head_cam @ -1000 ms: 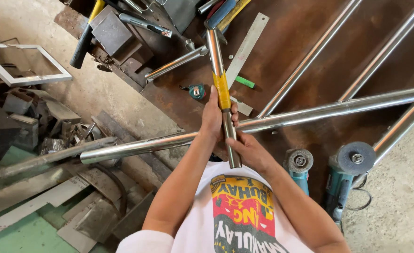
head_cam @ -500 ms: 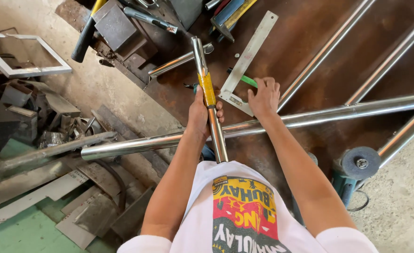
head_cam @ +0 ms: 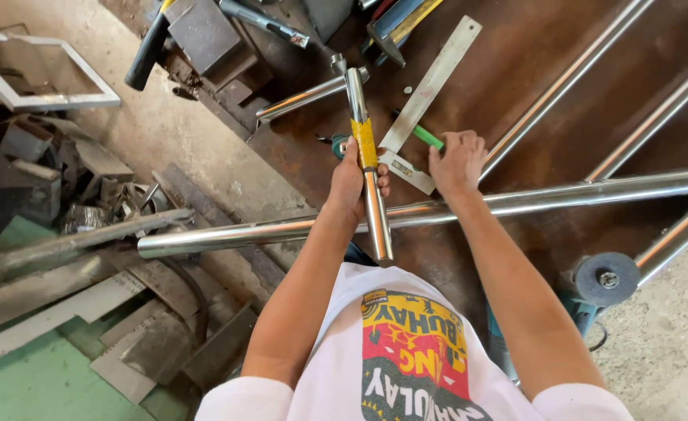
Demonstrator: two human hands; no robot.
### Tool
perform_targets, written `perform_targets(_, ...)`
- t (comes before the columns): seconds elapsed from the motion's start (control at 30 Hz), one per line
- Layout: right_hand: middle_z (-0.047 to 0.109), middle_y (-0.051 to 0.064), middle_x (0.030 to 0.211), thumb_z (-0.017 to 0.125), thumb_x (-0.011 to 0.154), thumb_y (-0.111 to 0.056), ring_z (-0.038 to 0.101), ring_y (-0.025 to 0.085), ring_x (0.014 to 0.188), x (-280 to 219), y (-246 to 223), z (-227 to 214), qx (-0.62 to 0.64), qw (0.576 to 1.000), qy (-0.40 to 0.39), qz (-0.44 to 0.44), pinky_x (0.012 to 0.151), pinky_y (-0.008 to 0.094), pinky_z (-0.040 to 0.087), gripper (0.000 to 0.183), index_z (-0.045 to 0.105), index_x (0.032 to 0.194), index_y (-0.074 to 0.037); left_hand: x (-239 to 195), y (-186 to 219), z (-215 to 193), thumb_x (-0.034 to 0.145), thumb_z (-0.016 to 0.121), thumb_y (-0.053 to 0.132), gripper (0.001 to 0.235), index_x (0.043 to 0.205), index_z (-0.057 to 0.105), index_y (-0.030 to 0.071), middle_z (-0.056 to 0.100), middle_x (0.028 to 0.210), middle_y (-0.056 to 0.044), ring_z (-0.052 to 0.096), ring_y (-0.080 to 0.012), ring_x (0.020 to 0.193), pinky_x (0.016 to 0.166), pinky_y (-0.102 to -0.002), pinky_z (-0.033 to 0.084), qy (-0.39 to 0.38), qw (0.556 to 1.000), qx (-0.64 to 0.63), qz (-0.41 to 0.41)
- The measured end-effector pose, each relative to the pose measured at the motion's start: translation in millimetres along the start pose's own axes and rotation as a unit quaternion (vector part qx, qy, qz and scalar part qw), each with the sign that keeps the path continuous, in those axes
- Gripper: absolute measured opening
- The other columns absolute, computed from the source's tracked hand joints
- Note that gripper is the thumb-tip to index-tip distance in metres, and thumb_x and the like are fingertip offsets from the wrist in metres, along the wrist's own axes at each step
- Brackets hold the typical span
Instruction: The worker measures a stainless steel pipe using a tape measure and a square, marks it with a pen, and then cuts it using a hand-held angle grinder.
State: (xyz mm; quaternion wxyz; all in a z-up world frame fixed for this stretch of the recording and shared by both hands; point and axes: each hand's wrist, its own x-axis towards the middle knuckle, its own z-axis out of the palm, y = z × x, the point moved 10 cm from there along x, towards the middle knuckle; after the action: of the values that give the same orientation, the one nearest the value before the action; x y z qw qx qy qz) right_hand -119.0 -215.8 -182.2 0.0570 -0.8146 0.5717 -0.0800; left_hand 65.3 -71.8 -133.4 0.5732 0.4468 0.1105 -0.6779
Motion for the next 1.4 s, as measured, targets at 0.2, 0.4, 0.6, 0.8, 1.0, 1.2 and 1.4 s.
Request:
perform_targets(0.2, 0.07, 0.023, 0.109, 0.035, 0.104, -0.026, 0.069, 0.044, 0.107, -22, -64, 30, 0.099, 0.958, -0.243, 0.113, 0.091, 0.057, 0.052, 0.035, 0.064, 0.107, -0.006, -22, -2, 7, 0.102, 0.04, 0.068, 0.064, 0.111, 0.058, 0.006, 0.056, 0.069, -0.008, 0.057, -0.02, 0.052, 0.046, -0.035, 0.051, 0.021, 0.999, 0.022, -0.015)
perform_targets(0.4, 0.07, 0.011, 0.113, 0.08, 0.086, -0.036, 0.067, 0.037, 0.117, -3, -57, 64, 0.141, 0.929, -0.215, 0.267, 0.101, 0.051, 0.054, 0.041, 0.056, 0.111, -0.014, -41, -17, 8, 0.102, 0.038, 0.07, 0.07, 0.114, 0.062, 0.005, 0.054, 0.066, -0.01, 0.057, -0.022, 0.047, 0.042, -0.035, 0.052, 0.023, 0.998, 0.051, -0.028)
perform_targets(0.6, 0.073, -0.001, 0.09, 0.07, 0.08, -0.035, 0.074, 0.028, 0.1, 13, -9, 102, 0.175, 0.921, -0.168, 0.304, 0.086, 0.044, 0.06, 0.011, 0.068, 0.087, -0.027, -40, -16, 4, 0.102, 0.043, 0.068, 0.064, 0.109, 0.056, 0.006, 0.055, 0.064, -0.013, 0.057, -0.0248, 0.044, 0.038, -0.037, 0.05, 0.02, 0.999, 0.041, -0.025)
perform_targets(0.8, 0.073, 0.02, 0.107, 0.087, 0.079, -0.051, 0.069, 0.041, 0.115, 13, -48, 76, 0.261, 0.911, -0.179, 0.264, 0.1, 0.055, 0.053, 0.055, 0.067, 0.103, -0.006, -47, -12, 23, 0.103, 0.033, 0.071, 0.073, 0.116, 0.061, 0.004, 0.051, 0.058, -0.008, 0.052, -0.0207, 0.038, 0.034, -0.034, 0.048, -0.161, 0.987, 0.005, 0.014)
perform_targets(1.0, 0.073, 0.015, 0.085, 0.078, 0.091, -0.039, 0.071, 0.029, 0.089, -29, -83, -52, 0.423, 0.888, -0.125, 0.133, 0.084, 0.045, 0.053, 0.03, 0.075, 0.1, -0.01, -61, 4, 47, 0.103, 0.036, 0.07, 0.073, 0.116, 0.065, 0.005, 0.043, 0.053, -0.006, 0.047, -0.018, 0.033, 0.031, -0.032, 0.046, -0.338, 0.931, -0.136, 0.003)
perform_targets(1.2, 0.066, 0.021, 0.072, 0.092, 0.071, -0.013, 0.064, 0.03, 0.065, -127, -160, -131, 0.602, 0.699, -0.383, 0.04, 0.063, 0.042, 0.057, 0.042, 0.07, 0.098, 0.012, -57, 5, 85, 0.099, 0.031, 0.076, 0.081, 0.118, 0.062, 0.004, 0.047, 0.052, -0.01, 0.052, -0.0243, 0.036, 0.035, -0.04, 0.052, -0.395, 0.913, -0.078, 0.066)
perform_targets(1.4, 0.07, 0.012, 0.059, 0.078, 0.081, -0.007, 0.071, 0.022, 0.053, -140, -110, -125, 0.561, 0.776, -0.225, 0.18, 0.055, 0.034, 0.055, 0.017, 0.063, 0.089, -0.003, -67, 31, 118, 0.09, 0.078, 0.015, 0.024, 0.099, 0.066, -0.004, 0.061, 0.056, -0.022, 0.066, -0.0359, 0.048, 0.051, -0.044, 0.059, -0.208, 0.952, 0.126, 0.186)
